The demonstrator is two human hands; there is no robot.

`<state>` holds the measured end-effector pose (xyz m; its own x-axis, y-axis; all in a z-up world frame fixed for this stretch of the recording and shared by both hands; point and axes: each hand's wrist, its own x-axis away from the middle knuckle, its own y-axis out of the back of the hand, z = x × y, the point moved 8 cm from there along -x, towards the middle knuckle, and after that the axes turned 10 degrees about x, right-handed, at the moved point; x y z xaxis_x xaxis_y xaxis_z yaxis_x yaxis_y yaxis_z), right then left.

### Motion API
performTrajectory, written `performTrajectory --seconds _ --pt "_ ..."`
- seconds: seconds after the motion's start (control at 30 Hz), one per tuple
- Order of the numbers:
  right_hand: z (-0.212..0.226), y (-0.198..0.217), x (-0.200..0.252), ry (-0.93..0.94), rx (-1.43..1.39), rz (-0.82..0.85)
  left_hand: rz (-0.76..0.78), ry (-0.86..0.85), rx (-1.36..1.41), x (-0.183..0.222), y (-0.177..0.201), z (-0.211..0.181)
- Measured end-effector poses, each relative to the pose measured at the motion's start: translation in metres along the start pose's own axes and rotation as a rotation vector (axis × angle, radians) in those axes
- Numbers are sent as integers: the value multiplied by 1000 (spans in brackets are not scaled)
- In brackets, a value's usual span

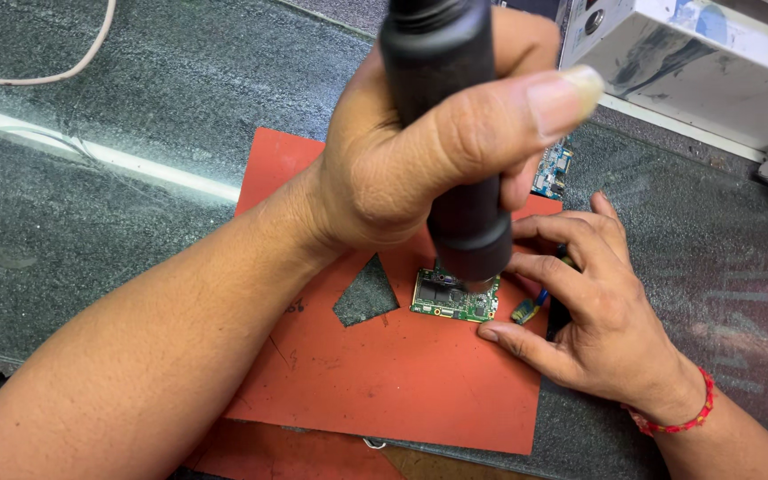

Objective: The person uses a heat gun to heat a small circuit board resting on a red mat on a workbench. They use their hands to hold the board and steady the components while applying heat.

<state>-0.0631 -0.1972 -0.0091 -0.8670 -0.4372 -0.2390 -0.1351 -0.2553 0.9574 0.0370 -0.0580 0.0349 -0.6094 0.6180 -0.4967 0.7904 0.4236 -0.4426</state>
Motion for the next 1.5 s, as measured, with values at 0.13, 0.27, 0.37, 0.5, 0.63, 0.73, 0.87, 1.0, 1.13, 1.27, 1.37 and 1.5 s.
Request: performTrajectory --seconds 0.13,0.27,0.37,0.5,0.63,0.73,0.87,1.0,1.13,1.27,1.37,1.5 --pt "-2 -1 1 -8 -7 -8 -45 -49 0 1 3 -1" --pt "-2 -1 1 3 -4 2 19 15 -4 5 2 -4" --pt "-3 -1 2 1 -3 4 23 26 -8 5 0 -2" --pt "-2 -1 2 7 -14 15 -8 11 -48 2 3 -5" --pt "-2 0 2 2 -24 1 13 51 -37 3 2 -7" --pt "-3 0 2 -5 -19 -5 35 74 -14 5 1 -9" --pt "-3 -1 3 -5 -27 1 30 60 -33 4 1 -9" --pt "-3 -1 3 0 -19 -6 5 8 -68 2 3 -6" --pt "-3 -1 3 -1 -14 -3 59 24 -6 4 -1 -4" --pt "-3 0 3 7 -17 -7 66 75 -39 5 -2 -4" --pt "-3 0 3 -1 -17 -1 42 35 -57 3 -1 -7" --pt "-3 1 1 5 -34 -4 -7 24 -57 1 0 -10"
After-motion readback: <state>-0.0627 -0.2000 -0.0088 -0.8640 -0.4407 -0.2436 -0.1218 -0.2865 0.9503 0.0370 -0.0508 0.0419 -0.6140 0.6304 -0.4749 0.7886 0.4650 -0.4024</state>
